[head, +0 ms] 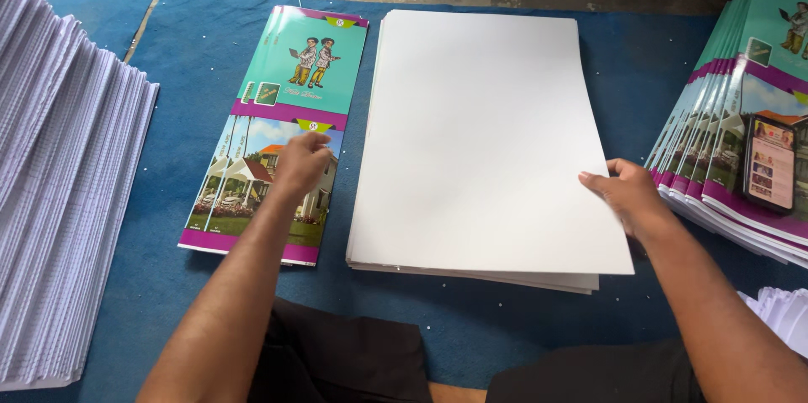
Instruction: The person sits on a blue mat and repeatedly folds a printed cover sheet over a stack of white pages. They use a small wooden block to press and crease the fold, then place the finished unit into a stack on the left. This process is repeated for multiple units.
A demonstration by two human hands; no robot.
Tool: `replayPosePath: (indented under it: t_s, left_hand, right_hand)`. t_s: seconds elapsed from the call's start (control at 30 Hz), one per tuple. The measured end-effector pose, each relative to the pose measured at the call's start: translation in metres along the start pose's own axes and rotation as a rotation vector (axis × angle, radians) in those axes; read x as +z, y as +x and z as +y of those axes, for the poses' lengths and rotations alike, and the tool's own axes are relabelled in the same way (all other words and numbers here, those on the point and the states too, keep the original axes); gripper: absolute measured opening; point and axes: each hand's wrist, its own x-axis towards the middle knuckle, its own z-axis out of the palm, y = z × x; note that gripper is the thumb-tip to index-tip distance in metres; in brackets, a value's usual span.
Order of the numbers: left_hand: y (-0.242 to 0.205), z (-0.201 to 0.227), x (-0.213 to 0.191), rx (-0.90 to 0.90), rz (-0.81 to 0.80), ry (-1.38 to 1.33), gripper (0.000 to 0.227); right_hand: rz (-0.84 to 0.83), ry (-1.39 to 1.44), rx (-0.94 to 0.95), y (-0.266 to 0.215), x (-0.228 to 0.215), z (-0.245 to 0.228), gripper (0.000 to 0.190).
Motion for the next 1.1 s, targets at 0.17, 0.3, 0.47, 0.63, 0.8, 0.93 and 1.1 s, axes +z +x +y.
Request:
replayPosePath:
  t_s: [0.17, 0.3, 0.47, 0.63, 0.8, 0.93, 1.1]
  left_hand:
    - [-0.009, 0.027, 0.018, -0.155, -0.127, -0.093, 0.050]
    - [-0.016, 0.045, 0.023, -0.219, -0.198, -0.210, 0.053]
    - [-0.014, 0.049, 0.030, -0.245, -0.277, -0.312, 0.046]
    - [-0.015, 0.050, 0.047, -0.237, -0.162, -0.315, 0.047]
    - [-0.025, 0.065, 0.066, -0.229, -0.101, -0.192, 0.061]
    - [-0.033, 0.076, 0.073, -0.209, -0.082, -0.060, 0.060]
    - [-0.036, 0.084, 0.079, -0.126, -0.055, -0.046, 0.063]
  right_hand:
    - [0.033, 0.060, 0.131, -0.001, -0.008, -0.005, 0.033]
    - [-0.083, 0.275, 0.196, 0.011, -0.013, -0.002, 0.033]
    - [-0.087, 0.244, 0.205, 0.021, -0.016, 0.006, 0.030]
    - [-0.039, 0.101, 0.090, 0.012, -0.015, 0.003, 0.040]
    - [0.094, -0.522, -0.092, 0.004, -0.016, -0.001, 0.063]
    - [0.107, -0.529, -0.182, 0.007, -0.019, -0.003, 0.049]
    - [0.053, -0.306, -0.209, 0.010, -0.029, -0.016, 0.052]
